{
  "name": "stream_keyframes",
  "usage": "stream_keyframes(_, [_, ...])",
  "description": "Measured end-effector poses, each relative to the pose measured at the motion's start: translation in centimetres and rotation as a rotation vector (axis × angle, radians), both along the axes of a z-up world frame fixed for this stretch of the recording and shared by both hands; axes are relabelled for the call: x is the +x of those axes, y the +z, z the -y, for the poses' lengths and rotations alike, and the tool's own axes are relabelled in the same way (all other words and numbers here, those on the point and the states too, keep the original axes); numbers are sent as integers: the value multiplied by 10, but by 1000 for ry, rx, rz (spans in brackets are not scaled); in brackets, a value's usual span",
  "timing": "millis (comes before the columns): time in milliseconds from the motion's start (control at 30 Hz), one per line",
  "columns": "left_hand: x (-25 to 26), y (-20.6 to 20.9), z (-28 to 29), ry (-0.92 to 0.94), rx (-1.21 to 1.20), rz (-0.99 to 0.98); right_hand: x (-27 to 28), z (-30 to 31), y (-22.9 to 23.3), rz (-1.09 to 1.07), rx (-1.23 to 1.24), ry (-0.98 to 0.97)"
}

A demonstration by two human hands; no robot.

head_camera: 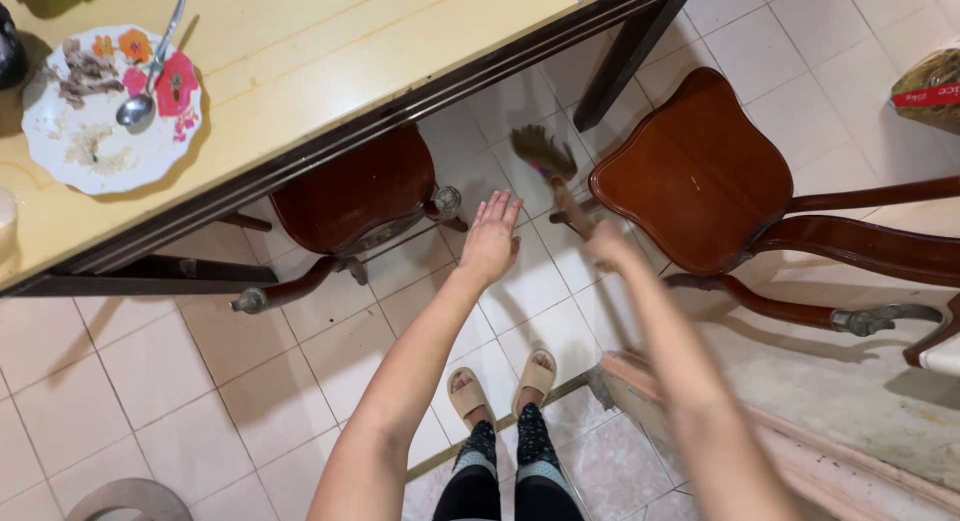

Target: The person sweeps the tiled floor using a handheld broom, cleaning around and under furniture including chairs and a table, and moving objects such as a fan and a small mat to sweep beneath them.

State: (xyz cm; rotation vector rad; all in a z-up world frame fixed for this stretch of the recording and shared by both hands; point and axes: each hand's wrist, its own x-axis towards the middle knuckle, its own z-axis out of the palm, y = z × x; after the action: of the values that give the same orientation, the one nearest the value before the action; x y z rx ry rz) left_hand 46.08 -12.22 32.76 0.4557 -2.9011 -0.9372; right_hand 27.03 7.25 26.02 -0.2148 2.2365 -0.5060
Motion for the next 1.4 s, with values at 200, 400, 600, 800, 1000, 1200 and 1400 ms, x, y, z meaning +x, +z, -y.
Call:
stream_keyframes(200, [10,-8,-8,16,6,53,34,-11,-66,475,162,130])
stream_keyframes(400, [5,12,-33,-228,115,295,-13,-35,52,648,36,195])
stream_keyframes(600, [-41,7,-101,-161,341,140,-11,-80,129,796,-506,-16])
stream_keyframes(800, [-98,46,-133,-106,345,73,-43,-228,25,260,-834,-1147])
stream_keyframes(1000, [-168,77,-217,-172,512,173,-44,-353,-9,-485,-504,-1827])
stream_keyframes(1200, [-202,96,-308,-350,495,113,-68,-373,-15,-789,-988,-1407])
stream_keyframes(1400, [-188,127,-315,-471,458,107,-70,-356,-20,-677,-899,-1274])
